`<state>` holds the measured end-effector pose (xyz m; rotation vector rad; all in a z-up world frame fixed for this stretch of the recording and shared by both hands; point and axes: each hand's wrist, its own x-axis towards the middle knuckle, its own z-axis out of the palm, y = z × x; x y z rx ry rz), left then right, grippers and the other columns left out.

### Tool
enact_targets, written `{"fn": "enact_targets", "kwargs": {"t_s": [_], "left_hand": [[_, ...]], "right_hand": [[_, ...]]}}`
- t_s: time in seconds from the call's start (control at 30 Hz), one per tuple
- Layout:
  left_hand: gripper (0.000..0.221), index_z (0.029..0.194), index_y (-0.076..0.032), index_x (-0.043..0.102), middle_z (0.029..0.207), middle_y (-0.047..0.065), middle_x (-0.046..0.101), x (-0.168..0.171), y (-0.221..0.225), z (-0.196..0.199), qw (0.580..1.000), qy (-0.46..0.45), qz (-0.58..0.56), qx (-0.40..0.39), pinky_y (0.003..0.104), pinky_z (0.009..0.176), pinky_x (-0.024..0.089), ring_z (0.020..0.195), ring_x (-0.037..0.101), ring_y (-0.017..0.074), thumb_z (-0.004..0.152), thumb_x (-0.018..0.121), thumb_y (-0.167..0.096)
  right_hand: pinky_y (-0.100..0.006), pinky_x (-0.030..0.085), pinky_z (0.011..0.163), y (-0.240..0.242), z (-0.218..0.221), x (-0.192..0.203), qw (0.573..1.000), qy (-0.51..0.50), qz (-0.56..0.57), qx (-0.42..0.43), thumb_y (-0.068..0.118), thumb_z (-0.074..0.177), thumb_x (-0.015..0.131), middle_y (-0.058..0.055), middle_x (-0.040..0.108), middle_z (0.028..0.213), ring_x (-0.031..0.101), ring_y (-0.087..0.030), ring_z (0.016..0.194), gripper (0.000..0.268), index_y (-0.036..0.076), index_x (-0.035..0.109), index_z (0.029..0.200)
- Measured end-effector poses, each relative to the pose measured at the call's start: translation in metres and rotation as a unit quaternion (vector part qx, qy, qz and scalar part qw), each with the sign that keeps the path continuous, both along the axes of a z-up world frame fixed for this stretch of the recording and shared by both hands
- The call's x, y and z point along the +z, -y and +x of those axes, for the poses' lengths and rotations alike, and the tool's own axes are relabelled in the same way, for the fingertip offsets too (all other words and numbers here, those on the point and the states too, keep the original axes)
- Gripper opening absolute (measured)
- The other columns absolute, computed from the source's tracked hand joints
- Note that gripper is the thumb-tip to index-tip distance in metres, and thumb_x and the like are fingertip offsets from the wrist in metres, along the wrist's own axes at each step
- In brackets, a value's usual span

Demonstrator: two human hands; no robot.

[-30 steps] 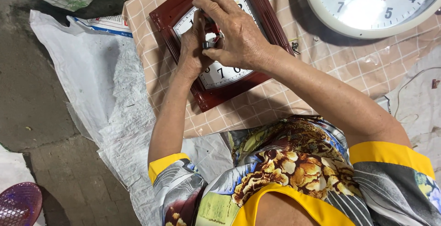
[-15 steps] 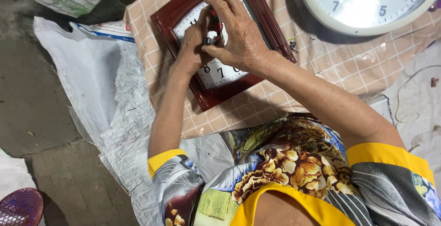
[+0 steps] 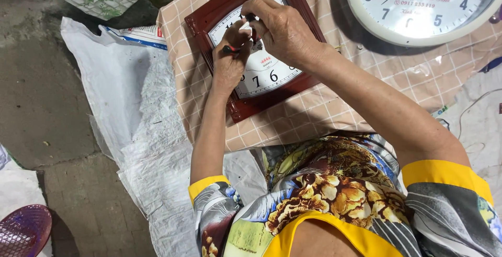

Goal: Repairing and testing wall clocks using a multimeter, pliers, and a screwdriver

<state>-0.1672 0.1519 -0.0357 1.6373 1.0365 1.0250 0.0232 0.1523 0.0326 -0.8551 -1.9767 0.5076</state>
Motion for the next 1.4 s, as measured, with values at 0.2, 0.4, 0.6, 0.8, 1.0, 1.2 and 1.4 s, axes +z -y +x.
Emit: {"fn": "enact_targets", "kwargs": {"t_s": [0.2,0.4,0.6,0.8,1.0,1.2,1.4], "left_hand": [[0.041,0.141,-0.015,0.053,0.116,0.005,0.071,0.001,-0.013,-0.011,0.999,-0.015,-0.007,-0.038,0.042,0.099,0.065,0.113,0.070,0.0214,0.105,0.064,-0.031],[0.069,0.137,-0.009,0.052,0.104,0.003,0.073,-0.004,-0.011,-0.005,0.994,-0.047,-0.001,0.099,0.031,0.095,0.054,0.108,0.065,0.0168,0.090,0.071,-0.056],[0.064,0.140,-0.017,0.041,0.117,0.020,0.062,-0.003,0.006,0.014,0.988,-0.012,0.022,0.152,0.038,0.090,0.065,0.109,0.065,0.0229,0.089,0.079,-0.012],[0.116,0.162,-0.027,0.005,0.167,0.031,0.019,0.002,0.005,0.024,0.986,-0.011,0.059,0.159,0.047,0.097,0.071,0.101,0.072,0.0222,0.088,0.094,-0.035],[0.117,0.159,-0.024,0.013,0.113,0.008,0.059,0.031,0.017,0.034,0.982,-0.106,0.054,0.150,0.033,0.082,0.067,0.081,0.078,0.0170,0.079,0.095,-0.002],[0.122,0.160,-0.027,0.011,0.106,0.003,0.052,0.048,0.017,0.055,0.973,-0.022,-0.101,0.206,0.024,0.080,0.067,0.080,0.056,0.0088,0.071,0.084,0.011],[0.105,0.151,-0.019,0.019,0.088,-0.008,0.063,0.027,0.010,0.049,0.950,-0.210,0.023,0.231,0.029,0.067,0.061,0.062,0.066,0.0098,0.071,0.088,-0.023]], "right_hand": [[-0.044,0.056,0.076,0.003,0.003,-0.002,1.000,0.008,-0.002,-0.022,-0.019,0.089,0.049,-0.019,0.064,0.111,0.066,-0.036,0.093,0.032,-0.005,0.053,0.117],[-0.043,0.051,0.071,0.003,0.005,-0.012,0.999,0.007,-0.006,-0.041,-0.017,0.089,0.051,-0.017,0.062,0.100,0.062,-0.035,0.087,0.026,-0.003,0.053,0.111],[-0.044,0.050,0.075,0.011,0.013,-0.009,0.998,0.018,-0.018,-0.049,-0.015,0.094,0.057,-0.019,0.062,0.103,0.062,-0.037,0.090,0.022,-0.004,0.053,0.112],[-0.039,0.048,0.063,0.014,0.016,-0.009,0.999,0.013,-0.010,-0.051,-0.014,0.097,0.059,-0.015,0.060,0.095,0.058,-0.029,0.075,0.017,-0.002,0.052,0.108],[-0.043,0.045,0.060,0.009,0.019,-0.017,0.997,0.036,-0.035,-0.062,-0.013,0.090,0.063,-0.013,0.062,0.091,0.058,-0.033,0.068,0.025,0.002,0.052,0.107],[-0.039,0.044,0.053,0.016,0.017,-0.015,0.996,0.056,-0.013,-0.065,-0.014,0.091,0.066,-0.008,0.058,0.089,0.054,-0.027,0.059,0.028,0.003,0.050,0.108],[-0.041,0.043,0.051,0.015,0.017,-0.022,0.992,0.092,-0.024,-0.081,-0.007,0.093,0.072,-0.009,0.059,0.088,0.055,-0.028,0.057,0.031,0.004,0.048,0.108]]}}
